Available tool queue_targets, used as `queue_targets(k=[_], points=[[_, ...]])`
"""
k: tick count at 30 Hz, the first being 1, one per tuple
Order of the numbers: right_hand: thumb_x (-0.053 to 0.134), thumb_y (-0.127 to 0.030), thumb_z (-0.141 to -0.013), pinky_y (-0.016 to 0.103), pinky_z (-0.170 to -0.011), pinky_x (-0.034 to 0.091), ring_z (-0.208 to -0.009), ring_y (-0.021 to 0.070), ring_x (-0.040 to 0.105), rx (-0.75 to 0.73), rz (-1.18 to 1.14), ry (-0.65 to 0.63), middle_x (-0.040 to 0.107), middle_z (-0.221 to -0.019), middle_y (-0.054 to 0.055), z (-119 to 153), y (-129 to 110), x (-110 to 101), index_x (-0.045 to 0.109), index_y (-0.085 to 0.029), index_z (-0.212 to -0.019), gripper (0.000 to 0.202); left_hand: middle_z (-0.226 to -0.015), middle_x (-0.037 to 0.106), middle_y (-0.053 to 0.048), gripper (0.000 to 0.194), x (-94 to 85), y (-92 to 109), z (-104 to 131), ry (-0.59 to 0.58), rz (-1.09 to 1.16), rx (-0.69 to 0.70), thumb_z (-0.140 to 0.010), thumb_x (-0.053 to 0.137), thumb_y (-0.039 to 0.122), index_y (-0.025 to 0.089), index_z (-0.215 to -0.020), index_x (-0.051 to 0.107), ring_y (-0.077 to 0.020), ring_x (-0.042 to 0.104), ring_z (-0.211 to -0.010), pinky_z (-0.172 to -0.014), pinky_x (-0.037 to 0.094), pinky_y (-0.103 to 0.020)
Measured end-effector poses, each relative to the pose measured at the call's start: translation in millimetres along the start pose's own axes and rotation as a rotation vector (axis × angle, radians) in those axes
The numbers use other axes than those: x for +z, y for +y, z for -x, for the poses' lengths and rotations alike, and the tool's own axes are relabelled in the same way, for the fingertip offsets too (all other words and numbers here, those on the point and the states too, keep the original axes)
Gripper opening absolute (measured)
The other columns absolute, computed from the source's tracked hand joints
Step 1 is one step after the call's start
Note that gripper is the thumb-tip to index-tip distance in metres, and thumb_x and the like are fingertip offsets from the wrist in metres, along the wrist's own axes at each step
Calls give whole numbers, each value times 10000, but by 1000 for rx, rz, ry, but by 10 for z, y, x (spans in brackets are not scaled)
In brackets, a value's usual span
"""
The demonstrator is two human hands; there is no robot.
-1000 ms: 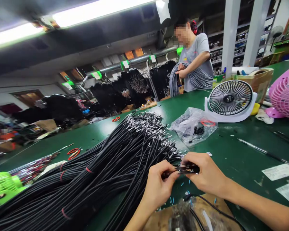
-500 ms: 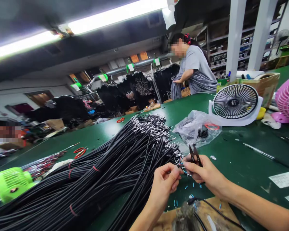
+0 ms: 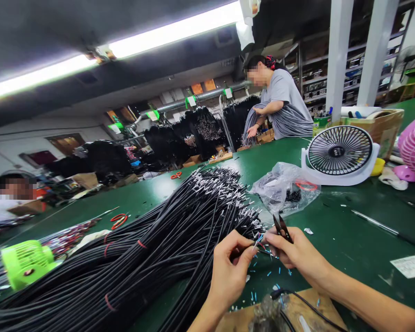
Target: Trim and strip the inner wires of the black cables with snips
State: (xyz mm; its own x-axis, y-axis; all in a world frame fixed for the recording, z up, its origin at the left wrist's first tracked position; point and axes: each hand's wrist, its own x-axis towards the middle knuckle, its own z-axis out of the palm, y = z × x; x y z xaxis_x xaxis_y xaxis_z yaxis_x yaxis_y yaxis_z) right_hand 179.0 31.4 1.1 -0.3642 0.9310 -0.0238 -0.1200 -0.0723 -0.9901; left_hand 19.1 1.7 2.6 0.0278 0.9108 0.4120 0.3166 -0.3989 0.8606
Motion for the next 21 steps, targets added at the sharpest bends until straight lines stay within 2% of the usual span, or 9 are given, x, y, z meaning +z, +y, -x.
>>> queue_targets(k=[2,4,8,12,17,19,21], points=[[531,-553,-757,209,-371,157,-379,45,228,-39,42,-6,387,-497,-65,19,-12,-20,502,-161,-626,415,-624,539,-2,122,-23,23,17,17,-212,170,-806,584,163,145,-689,612,-113,478,-561,-515,343,-213],[482,-536,-807,221,-409,194,-427,66,265,-138,163,-9,356,-506,-61,37,-31,-48,464,-171,-587,426,-641,561,-20,106,-20,32,37,15,-340,325,-806,563,108,143,-728,625,-125,510,-575,-525,368,-220],[489,-398,-848,240,-494,232,-527,97,290,-354,497,55,309,-531,-56,70,-67,-75,387,-180,-531,398,-604,559,-28,126,13,4,69,15,-497,552,-796,553,39,127,-810,641,-117,497,-512,-487,384,-216],[493,-305,-850,242,-505,265,-532,108,342,-406,593,84,404,-538,-41,106,-69,-46,483,-166,-566,316,-583,550,-24,151,20,-27,87,81,-555,603,-783,564,10,125,-842,641,-114,493,-489,-472,399,-215],[471,-371,-877,243,-523,343,-562,131,452,-425,571,51,513,-576,-12,151,-93,-73,569,-165,-630,336,-619,577,-35,195,0,11,85,176,-505,652,-763,571,-24,124,-874,633,-117,523,-516,-477,428,-216],[449,-407,-892,257,-596,409,-645,155,530,-405,550,65,584,-666,10,157,-112,-108,623,-171,-806,306,-621,583,-34,205,-12,31,84,207,-490,680,-755,576,-30,124,-879,630,-119,533,-523,-479,437,-219],[432,-410,-906,292,-724,450,-786,182,587,-396,547,74,642,-815,37,156,-119,-133,605,-194,-1047,311,-624,591,-31,211,-22,43,88,231,-479,707,-748,583,-29,129,-879,628,-120,542,-525,-480,445,-222]])
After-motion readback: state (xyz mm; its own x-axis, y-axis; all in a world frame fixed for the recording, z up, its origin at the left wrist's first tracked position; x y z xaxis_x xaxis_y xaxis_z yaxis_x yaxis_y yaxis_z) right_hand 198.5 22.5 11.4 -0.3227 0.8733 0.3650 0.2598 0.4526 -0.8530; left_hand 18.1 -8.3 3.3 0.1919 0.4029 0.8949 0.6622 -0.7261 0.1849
